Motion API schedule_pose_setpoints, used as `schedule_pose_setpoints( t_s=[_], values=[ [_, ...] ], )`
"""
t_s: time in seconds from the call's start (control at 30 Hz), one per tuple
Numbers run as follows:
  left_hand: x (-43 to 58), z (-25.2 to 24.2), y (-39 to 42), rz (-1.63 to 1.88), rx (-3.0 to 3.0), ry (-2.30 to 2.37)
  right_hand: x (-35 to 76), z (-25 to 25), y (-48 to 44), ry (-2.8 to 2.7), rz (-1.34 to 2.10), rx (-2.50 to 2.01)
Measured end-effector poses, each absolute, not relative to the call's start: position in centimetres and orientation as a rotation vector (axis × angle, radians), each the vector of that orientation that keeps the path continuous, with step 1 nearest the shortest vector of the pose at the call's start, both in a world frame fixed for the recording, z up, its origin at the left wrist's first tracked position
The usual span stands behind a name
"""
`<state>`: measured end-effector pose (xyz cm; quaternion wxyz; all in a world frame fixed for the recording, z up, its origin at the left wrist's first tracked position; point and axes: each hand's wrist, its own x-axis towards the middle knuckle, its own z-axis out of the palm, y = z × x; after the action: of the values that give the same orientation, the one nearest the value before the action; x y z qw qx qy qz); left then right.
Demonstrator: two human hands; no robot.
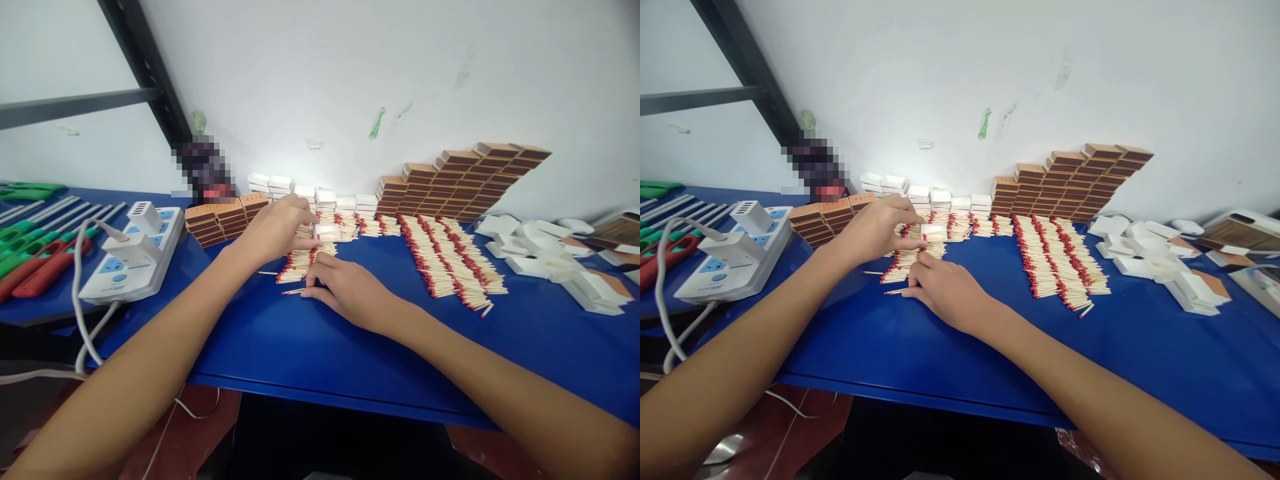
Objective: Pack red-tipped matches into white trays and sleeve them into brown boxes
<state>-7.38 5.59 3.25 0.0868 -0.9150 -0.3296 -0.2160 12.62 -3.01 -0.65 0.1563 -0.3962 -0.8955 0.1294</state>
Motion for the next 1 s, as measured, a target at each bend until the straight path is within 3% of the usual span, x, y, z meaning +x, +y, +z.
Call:
schedule_pose_setpoints(
  t_s=[0.67,0.87,1.0],
  values=[
    [-7.5,2.8,5.9,-0.679,-2.747,-0.927,12.6,-0.1,-3.0,-2.59,0.262,-1.074],
    [-7.1,2.7,5.7,-0.704,-2.828,-0.872,16.9,1.5,-0.4,-2.293,-0.132,-1.225],
    [-6.7,3.1,5.1,-0.807,-2.907,-0.846,17.7,1.5,0.5,-2.329,-0.207,-1.269]
  ],
)
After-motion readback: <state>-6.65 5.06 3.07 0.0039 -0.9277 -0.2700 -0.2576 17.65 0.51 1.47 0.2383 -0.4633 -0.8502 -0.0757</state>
